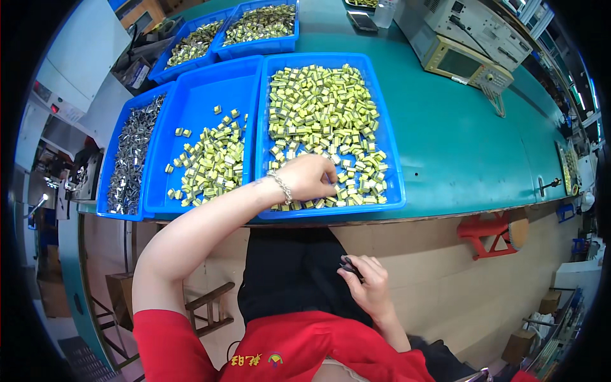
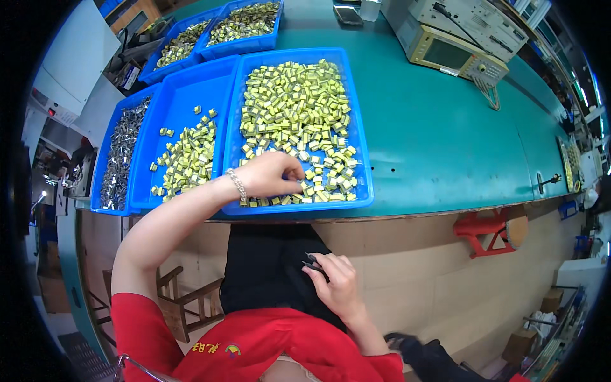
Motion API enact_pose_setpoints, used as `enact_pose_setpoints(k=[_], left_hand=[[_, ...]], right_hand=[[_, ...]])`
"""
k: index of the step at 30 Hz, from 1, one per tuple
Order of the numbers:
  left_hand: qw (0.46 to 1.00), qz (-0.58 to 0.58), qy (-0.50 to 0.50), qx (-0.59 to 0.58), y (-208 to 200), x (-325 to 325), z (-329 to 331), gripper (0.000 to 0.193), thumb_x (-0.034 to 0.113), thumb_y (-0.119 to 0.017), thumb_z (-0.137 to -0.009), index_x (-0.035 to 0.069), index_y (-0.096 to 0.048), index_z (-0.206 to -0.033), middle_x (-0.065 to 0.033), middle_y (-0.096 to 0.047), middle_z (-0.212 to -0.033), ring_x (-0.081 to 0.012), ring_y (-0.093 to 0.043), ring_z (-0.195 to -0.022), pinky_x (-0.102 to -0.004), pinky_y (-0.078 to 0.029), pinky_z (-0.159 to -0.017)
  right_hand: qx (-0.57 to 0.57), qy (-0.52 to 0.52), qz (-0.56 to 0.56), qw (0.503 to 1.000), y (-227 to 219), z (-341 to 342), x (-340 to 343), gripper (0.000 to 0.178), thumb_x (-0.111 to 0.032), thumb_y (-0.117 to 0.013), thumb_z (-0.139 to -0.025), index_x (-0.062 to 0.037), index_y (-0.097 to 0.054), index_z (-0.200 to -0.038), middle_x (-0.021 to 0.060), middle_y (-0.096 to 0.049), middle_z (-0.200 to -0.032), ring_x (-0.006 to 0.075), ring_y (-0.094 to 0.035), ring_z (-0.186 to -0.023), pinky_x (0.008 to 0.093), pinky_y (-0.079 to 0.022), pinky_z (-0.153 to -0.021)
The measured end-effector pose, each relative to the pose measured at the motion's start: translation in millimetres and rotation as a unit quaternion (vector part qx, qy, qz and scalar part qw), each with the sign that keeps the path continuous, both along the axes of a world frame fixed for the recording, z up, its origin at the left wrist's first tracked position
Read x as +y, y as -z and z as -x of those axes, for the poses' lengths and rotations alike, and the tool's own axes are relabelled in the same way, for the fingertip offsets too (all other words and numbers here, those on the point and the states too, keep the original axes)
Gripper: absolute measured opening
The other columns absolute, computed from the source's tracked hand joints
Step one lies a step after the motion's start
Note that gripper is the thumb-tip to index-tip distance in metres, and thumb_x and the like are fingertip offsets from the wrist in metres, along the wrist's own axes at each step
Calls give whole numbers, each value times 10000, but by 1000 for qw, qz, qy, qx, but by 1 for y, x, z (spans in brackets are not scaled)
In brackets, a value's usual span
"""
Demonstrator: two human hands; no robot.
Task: The person sorts small yellow electronic components by hand at a factory workstation.
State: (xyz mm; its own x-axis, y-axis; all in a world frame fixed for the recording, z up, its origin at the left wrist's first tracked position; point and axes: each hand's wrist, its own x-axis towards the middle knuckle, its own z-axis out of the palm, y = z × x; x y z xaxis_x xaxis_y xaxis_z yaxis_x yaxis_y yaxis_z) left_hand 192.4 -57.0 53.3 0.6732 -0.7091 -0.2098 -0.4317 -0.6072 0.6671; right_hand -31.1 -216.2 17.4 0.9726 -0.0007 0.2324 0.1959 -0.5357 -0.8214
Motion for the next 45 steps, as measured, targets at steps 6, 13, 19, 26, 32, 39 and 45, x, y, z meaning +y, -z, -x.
enact_pose_setpoints(k=[6, 13, 19, 26, 32, 39, 45], left_hand=[[999, 25, -29, -17, 0, 2, 4, 287, 234, -765, -684, 42, -662, -872, -123, -686, -836, -256, -673, -827, -356, -532, -749], [944, 276, -113, 143, -73, 39, 64, 297, 88, -688, -823, 8, -640, -1105, -11, -591, -961, -63, -492, -758, -216, -410, -696], [843, 411, -195, 288, -16, 71, 152, 304, -20, -655, -852, 4, -646, -1155, -101, -692, -1007, -106, -635, -943, -241, -498, -823], [861, 405, -246, 184, 50, 72, 189, 368, -55, -775, -717, 14, -691, -1069, 4, -545, -701, -98, -578, -729, -241, -470, -694], [884, 403, -209, 112, 56, 74, 193, 385, 4, -828, -663, 21, -706, -1028, -1, -512, -652, -98, -490, -640, -255, -410, -606], [883, 407, -212, 97, 60, 71, 193, 378, 7, -831, -660, 23, -708, -1017, -10, -548, -681, -94, -481, -615, -251, -407, -585], [894, 391, -206, 77, 56, 66, 192, 362, 13, -827, -666, 22, -707, -1008, -27, -596, -737, -92, -468, -590, -240, -396, -561]], right_hand=[[-6, 9, -8, 1000, 3, 0, 0, 239, -32, -760, -741, 16, -670, -957, 114, -667, -791, 264, -613, -690, 333, -469, -638], [6, 27, -8, 1000, 2, 5, -1, 223, -31, -750, -756, 24, -670, -957, 123, -662, -806, 245, -631, -734, 316, -493, -675], [-7, 8, 24, 1000, -8, 4, 8, 227, -16, -752, -740, 16, -666, -947, 117, -656, -805, 246, -619, -721, 321, -478, -658], [-55, -87, 105, 989, -20, -2, 28, 237, -25, -756, -711, -20, -670, -931, 72, -655, -745, 245, -599, -662, 329, -451, -663], [-59, -112, 130, 984, -18, -1, 37, 241, -48, -741, -715, -21, -652, -937, 75, -651, -769, 256, -613, -681, 349, -447, -652], [-43, -103, 119, 987, -15, 2, 34, 251, -36, -741, -706, -26, -650, -940, 74, -652, -770, 255, -614, -683, 350, -447, -658], [-65, -100, 132, 984, -13, 1, 30, 244, 2, -745, -685, -22, -670, -916, 76, -658, -758, 239, -614, -663, 336, -449, -663]])
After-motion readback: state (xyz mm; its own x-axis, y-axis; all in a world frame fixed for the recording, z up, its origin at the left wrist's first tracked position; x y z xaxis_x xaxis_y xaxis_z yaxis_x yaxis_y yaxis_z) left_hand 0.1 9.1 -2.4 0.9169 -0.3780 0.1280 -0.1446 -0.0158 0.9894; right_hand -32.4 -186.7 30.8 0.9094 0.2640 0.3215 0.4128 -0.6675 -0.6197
